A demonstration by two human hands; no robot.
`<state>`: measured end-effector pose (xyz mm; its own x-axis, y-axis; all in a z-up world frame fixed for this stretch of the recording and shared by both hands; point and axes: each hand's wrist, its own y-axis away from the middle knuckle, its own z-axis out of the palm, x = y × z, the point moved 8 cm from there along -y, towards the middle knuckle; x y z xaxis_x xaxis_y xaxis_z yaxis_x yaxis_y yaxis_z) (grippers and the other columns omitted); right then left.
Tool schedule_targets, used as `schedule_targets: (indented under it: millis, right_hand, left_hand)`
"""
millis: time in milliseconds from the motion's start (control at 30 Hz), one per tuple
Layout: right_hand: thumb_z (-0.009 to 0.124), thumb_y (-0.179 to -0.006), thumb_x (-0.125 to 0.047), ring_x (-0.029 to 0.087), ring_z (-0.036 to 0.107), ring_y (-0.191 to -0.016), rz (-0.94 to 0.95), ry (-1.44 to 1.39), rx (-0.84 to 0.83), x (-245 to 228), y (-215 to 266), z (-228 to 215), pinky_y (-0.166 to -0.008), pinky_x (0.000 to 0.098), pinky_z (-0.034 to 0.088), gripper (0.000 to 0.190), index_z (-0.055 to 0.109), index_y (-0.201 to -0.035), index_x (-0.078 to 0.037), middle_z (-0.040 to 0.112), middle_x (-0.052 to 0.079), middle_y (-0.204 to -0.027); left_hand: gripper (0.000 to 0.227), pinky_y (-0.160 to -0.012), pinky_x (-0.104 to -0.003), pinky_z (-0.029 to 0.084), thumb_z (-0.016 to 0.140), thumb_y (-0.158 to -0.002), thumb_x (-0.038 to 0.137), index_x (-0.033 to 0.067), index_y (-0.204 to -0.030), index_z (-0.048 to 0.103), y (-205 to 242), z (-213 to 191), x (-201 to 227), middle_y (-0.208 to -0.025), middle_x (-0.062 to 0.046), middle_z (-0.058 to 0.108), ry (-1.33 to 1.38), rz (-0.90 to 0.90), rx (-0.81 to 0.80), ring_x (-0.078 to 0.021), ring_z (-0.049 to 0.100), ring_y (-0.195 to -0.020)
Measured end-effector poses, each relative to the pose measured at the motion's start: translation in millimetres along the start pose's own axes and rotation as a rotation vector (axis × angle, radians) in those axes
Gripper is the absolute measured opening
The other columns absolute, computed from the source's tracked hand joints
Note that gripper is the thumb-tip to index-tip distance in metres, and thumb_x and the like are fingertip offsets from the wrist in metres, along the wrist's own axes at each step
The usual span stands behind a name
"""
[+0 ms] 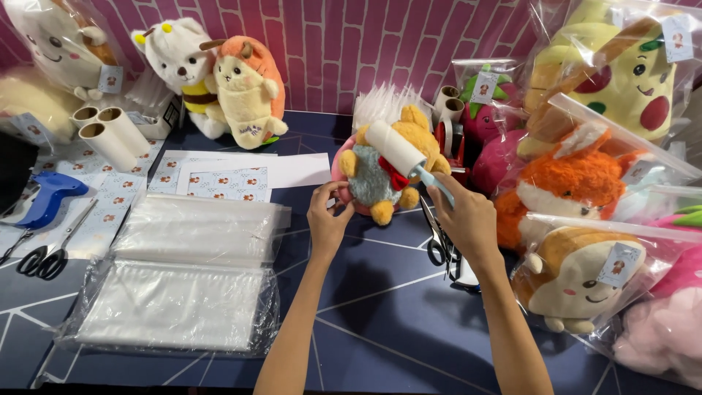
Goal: Cleaning a small yellow bear plush toy using a lint roller to remove debris.
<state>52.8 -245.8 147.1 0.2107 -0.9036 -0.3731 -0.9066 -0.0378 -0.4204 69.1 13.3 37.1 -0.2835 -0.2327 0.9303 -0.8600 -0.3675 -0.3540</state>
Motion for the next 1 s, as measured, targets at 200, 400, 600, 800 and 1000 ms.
schedule_targets:
  millis: [200, 400, 600, 800, 1000]
  right_hand:
    - [0.060, -0.098, -0.044, 0.041, 0.074, -0.079, -0.016, -0.136, -0.121, -26, 7, 14, -0.065, 0.0505, 0.060, 0.030, 0.072, -0.117, -0.025, 0.076, 0.015, -0.080]
    - [0.057, -0.102, -0.034, 0.041, 0.073, -0.078, -0.040, -0.010, 0.064, -24, 2, 0, -0.068, 0.0522, 0.059, 0.029, 0.067, -0.127, -0.023, 0.075, 0.018, -0.082]
    - [0.061, -0.098, -0.040, 0.044, 0.073, -0.081, -0.053, -0.123, -0.077, -22, 1, 13, -0.069, 0.0551, 0.058, 0.031, 0.070, -0.123, -0.024, 0.076, 0.018, -0.084]
    - [0.057, -0.102, -0.036, 0.036, 0.074, -0.071, -0.113, 0.056, 0.099, -27, 5, 1, -0.063, 0.0469, 0.060, 0.033, 0.066, -0.130, -0.021, 0.074, 0.014, -0.079]
    - [0.056, -0.102, -0.039, 0.040, 0.073, -0.073, -0.076, 0.017, 0.085, -17, 3, -4, -0.064, 0.0508, 0.058, 0.033, 0.066, -0.129, -0.023, 0.074, 0.016, -0.080]
  left_hand:
    - [0.035, -0.085, -0.034, 0.065, 0.080, -0.086, 0.013, 0.0147, -0.117, 0.066, -1, -1, -3, -0.118, -0.009, 0.059, -0.016, 0.033, 0.010, -0.0280, 0.066, -0.108]
    - [0.035, -0.086, -0.032, 0.065, 0.083, -0.084, 0.012, 0.0161, -0.115, 0.068, 2, 5, -2, -0.118, -0.006, 0.059, 0.032, 0.027, -0.022, -0.0250, 0.066, -0.107]
    - [0.036, -0.085, -0.032, 0.065, 0.082, -0.085, 0.015, 0.0137, -0.118, 0.066, 0, 1, -7, -0.122, -0.009, 0.059, 0.029, 0.032, -0.013, -0.0257, 0.066, -0.108]
    - [0.035, -0.084, -0.031, 0.066, 0.085, -0.082, 0.013, 0.0154, -0.113, 0.070, 2, 10, 5, -0.117, -0.007, 0.059, 0.021, 0.021, -0.043, -0.0243, 0.066, -0.105]
    - [0.030, -0.081, -0.029, 0.066, 0.082, -0.085, 0.011, 0.0156, -0.111, 0.070, 0, 2, -4, -0.115, -0.006, 0.061, 0.042, 0.012, -0.011, -0.0220, 0.066, -0.104]
